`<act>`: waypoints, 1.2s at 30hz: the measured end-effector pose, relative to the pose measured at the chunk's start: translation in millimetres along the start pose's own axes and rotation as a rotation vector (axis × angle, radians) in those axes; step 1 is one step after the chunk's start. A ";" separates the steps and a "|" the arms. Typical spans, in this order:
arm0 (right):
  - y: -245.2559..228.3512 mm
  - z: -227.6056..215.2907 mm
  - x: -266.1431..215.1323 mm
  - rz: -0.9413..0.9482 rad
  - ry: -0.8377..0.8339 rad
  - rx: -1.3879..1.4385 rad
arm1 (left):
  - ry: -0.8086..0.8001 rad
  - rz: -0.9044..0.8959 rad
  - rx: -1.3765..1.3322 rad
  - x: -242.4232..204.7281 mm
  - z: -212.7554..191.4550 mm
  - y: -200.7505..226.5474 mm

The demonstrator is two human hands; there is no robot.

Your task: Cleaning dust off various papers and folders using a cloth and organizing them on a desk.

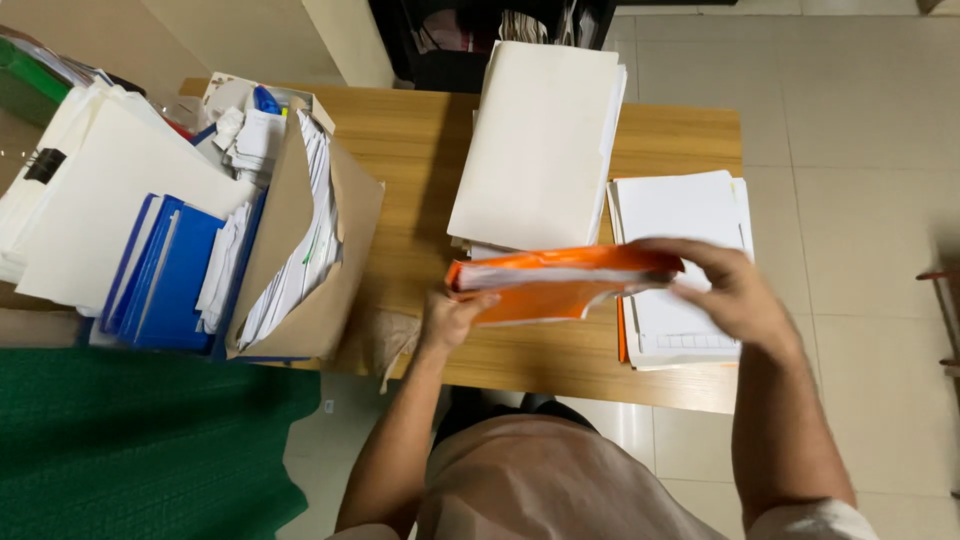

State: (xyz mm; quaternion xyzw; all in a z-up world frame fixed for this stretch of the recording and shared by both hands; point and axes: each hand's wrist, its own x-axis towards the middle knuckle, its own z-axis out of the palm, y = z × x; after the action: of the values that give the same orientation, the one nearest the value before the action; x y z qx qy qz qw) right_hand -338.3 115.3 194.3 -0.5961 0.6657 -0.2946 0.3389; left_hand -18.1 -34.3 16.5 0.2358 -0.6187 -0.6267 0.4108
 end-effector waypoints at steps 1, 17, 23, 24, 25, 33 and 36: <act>28.1 -3.8 2.4 -0.148 0.111 0.293 | 0.054 -0.025 0.017 2.0 -8.2 3.9; 90.6 161.6 -15.0 -0.300 0.402 1.564 | 0.202 -0.032 -1.112 26.6 5.6 41.9; 115.2 108.4 -1.3 -0.217 0.760 1.254 | 0.060 -0.002 -1.075 40.7 17.5 49.7; 112.4 99.8 -3.7 -0.225 0.760 1.250 | 0.054 0.005 -1.077 44.2 9.9 52.8; 109.9 90.5 -6.4 -0.239 0.753 1.255 | 0.037 0.062 -1.048 45.5 3.0 55.4; 69.6 43.0 -37.8 -0.127 0.773 1.024 | -0.063 0.236 -0.783 43.2 -79.2 69.2; 60.0 25.0 -51.6 0.021 0.743 0.880 | -0.144 0.082 -0.442 32.6 -83.9 34.4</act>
State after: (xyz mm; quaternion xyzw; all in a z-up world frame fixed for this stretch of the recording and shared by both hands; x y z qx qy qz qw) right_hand -350.9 173.8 136.8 -0.2490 0.5607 -0.7299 0.3014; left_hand 39.0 -105.9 46.5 0.0694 -0.5031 -0.7450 0.4326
